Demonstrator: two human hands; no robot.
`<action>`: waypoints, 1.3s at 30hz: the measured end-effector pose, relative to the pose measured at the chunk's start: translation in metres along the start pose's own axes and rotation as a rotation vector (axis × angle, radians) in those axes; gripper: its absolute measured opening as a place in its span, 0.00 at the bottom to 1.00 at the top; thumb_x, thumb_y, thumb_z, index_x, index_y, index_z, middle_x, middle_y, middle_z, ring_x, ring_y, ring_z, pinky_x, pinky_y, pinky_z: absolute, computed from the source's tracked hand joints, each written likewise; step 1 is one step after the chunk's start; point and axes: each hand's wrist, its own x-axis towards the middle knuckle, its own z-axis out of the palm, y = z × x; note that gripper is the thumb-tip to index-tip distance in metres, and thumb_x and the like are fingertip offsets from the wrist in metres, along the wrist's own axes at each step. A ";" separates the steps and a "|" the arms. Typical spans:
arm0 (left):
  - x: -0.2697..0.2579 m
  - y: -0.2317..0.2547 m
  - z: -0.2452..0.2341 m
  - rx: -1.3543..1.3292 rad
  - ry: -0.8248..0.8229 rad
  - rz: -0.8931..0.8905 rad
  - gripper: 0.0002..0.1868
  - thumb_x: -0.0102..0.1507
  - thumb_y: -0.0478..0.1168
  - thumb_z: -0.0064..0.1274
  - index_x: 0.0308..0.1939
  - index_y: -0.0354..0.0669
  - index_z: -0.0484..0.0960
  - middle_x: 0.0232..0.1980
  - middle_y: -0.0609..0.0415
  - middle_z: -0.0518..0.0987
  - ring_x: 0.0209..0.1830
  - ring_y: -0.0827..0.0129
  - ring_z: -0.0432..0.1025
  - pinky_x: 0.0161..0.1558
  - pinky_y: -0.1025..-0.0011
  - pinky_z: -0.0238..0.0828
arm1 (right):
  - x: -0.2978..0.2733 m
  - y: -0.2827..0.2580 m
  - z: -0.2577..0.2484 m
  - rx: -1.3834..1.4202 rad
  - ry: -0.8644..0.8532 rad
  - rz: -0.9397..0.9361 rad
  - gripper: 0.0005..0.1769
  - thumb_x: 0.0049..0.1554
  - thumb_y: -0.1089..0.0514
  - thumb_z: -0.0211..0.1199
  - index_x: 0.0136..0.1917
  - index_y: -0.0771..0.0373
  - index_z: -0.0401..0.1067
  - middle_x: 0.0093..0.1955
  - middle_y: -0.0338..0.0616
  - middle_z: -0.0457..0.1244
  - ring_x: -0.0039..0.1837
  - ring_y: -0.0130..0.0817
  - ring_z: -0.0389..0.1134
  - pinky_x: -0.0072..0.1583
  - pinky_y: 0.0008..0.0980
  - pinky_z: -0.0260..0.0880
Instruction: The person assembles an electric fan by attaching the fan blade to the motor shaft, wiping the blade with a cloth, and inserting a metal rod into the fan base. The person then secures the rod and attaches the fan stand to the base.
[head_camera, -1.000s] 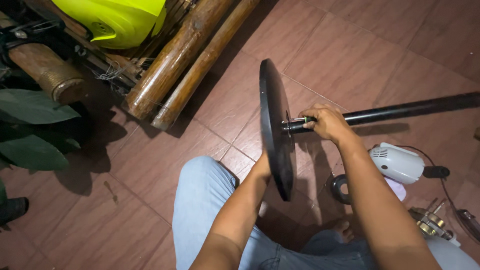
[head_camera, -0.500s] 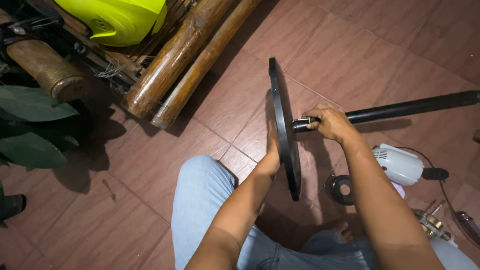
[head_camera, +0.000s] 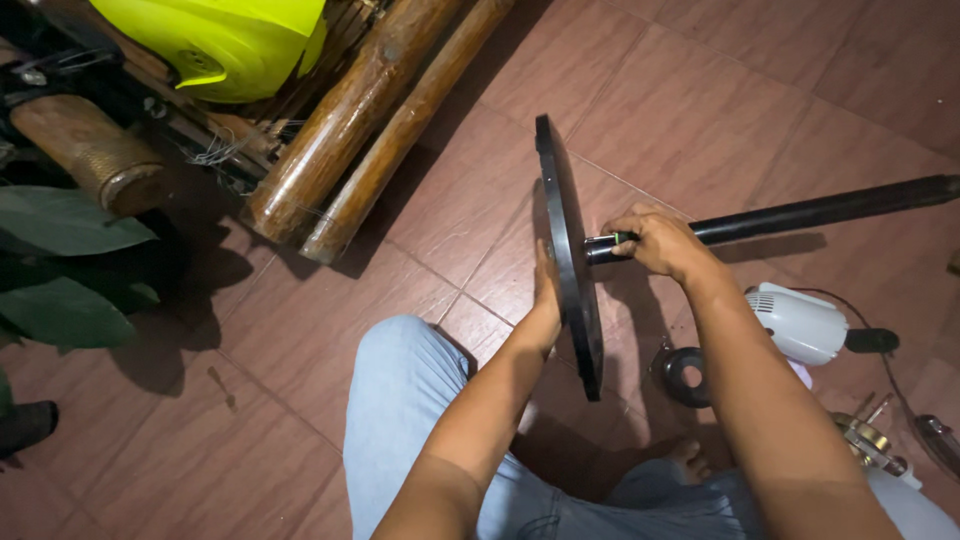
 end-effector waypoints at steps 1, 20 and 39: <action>0.002 -0.001 0.000 -0.034 -0.005 -0.018 0.39 0.70 0.71 0.31 0.53 0.40 0.81 0.35 0.51 0.78 0.31 0.63 0.74 0.38 0.64 0.74 | 0.000 0.000 0.001 0.021 0.003 -0.004 0.19 0.49 0.55 0.72 0.55 0.49 0.80 0.50 0.40 0.67 0.58 0.41 0.68 0.59 0.41 0.67; -0.018 0.000 0.006 -0.152 -0.266 0.179 0.31 0.75 0.65 0.31 0.54 0.42 0.76 0.37 0.56 0.74 0.33 0.71 0.70 0.34 0.71 0.71 | 0.016 0.022 0.007 0.227 0.047 0.030 0.10 0.62 0.59 0.64 0.57 0.61 0.74 0.56 0.50 0.68 0.60 0.44 0.68 0.62 0.41 0.66; -0.078 0.040 0.027 0.053 -0.287 0.397 0.18 0.71 0.48 0.42 0.62 0.47 0.70 0.47 0.55 0.76 0.38 0.72 0.73 0.36 0.73 0.74 | 0.017 0.015 0.003 0.171 0.025 0.029 0.14 0.63 0.53 0.60 0.60 0.59 0.71 0.53 0.53 0.67 0.58 0.51 0.68 0.59 0.46 0.66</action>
